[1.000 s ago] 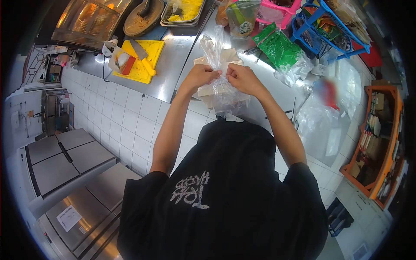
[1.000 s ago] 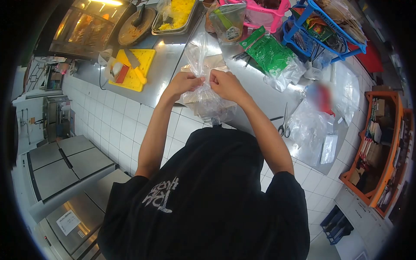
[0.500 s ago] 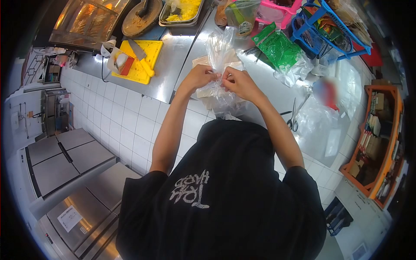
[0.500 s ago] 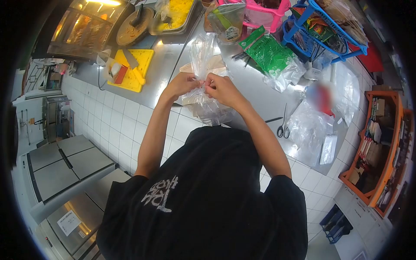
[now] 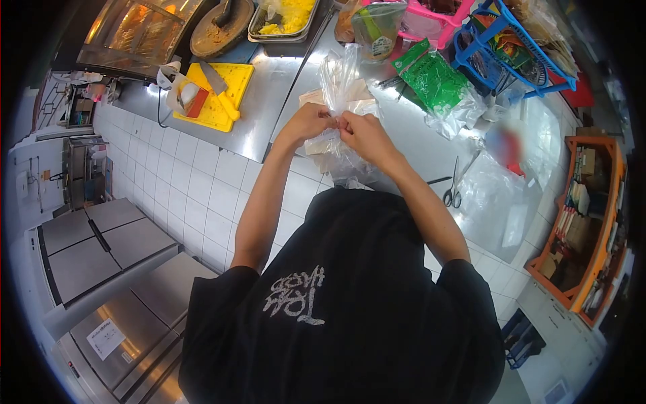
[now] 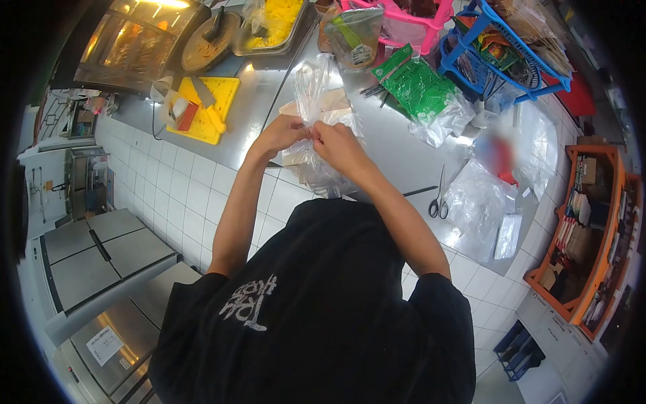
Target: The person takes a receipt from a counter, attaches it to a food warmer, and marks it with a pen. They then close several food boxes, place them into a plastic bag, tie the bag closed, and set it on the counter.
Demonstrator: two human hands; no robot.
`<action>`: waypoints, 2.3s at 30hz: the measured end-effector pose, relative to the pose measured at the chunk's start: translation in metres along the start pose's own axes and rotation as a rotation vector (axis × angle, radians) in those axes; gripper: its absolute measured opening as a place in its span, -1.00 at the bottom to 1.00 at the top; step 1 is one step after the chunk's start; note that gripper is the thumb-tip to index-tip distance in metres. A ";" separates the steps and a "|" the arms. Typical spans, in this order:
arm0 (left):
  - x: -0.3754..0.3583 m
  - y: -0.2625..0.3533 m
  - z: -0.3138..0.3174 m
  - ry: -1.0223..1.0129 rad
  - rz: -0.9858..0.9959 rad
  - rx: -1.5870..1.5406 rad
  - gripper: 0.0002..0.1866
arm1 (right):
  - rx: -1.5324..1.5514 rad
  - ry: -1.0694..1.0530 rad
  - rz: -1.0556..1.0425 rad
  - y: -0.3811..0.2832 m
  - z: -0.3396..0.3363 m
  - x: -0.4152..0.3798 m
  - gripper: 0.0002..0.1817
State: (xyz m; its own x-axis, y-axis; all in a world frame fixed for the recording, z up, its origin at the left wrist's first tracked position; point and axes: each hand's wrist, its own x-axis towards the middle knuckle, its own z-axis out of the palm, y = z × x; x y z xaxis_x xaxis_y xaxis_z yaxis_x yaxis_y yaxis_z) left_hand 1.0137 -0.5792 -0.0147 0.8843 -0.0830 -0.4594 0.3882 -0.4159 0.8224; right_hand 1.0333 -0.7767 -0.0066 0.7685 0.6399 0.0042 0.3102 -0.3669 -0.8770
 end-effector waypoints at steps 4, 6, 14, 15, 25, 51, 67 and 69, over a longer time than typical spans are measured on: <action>0.018 -0.030 0.002 0.116 0.022 0.149 -0.69 | -0.104 0.034 -0.020 0.006 0.017 -0.002 -0.87; 0.004 -0.012 0.002 0.131 0.083 0.109 -0.64 | -0.090 0.107 -0.025 0.009 0.023 -0.003 -0.88; -0.003 -0.009 0.017 0.219 -0.049 -0.166 -0.78 | -0.018 0.287 0.072 0.000 0.040 -0.007 -0.80; -0.006 -0.010 0.020 0.241 -0.018 -0.195 -0.78 | -0.026 0.291 0.061 0.001 0.040 -0.010 -0.80; -0.034 -0.007 0.048 0.453 0.326 0.029 -0.78 | -0.321 0.221 0.043 0.009 0.013 -0.026 -0.93; -0.156 0.173 0.164 -0.069 1.259 0.065 -0.70 | 1.331 1.356 0.222 0.016 0.036 -0.287 -0.69; -0.371 0.200 0.527 -0.355 1.751 0.394 -0.75 | 1.272 1.982 0.151 -0.070 0.070 -0.689 -0.61; -0.384 0.213 0.568 -0.414 1.780 0.387 -0.74 | 1.253 2.038 0.138 -0.071 0.061 -0.722 -0.60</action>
State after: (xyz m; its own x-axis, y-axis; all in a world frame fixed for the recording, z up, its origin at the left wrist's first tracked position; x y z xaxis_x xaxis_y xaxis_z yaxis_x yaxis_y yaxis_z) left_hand 0.6094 -1.1501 0.1467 -0.0006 -0.7575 0.6528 -0.9279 0.2438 0.2821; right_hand 0.4229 -1.1715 0.0232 0.3445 -0.8184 -0.4599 0.4786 0.5745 -0.6640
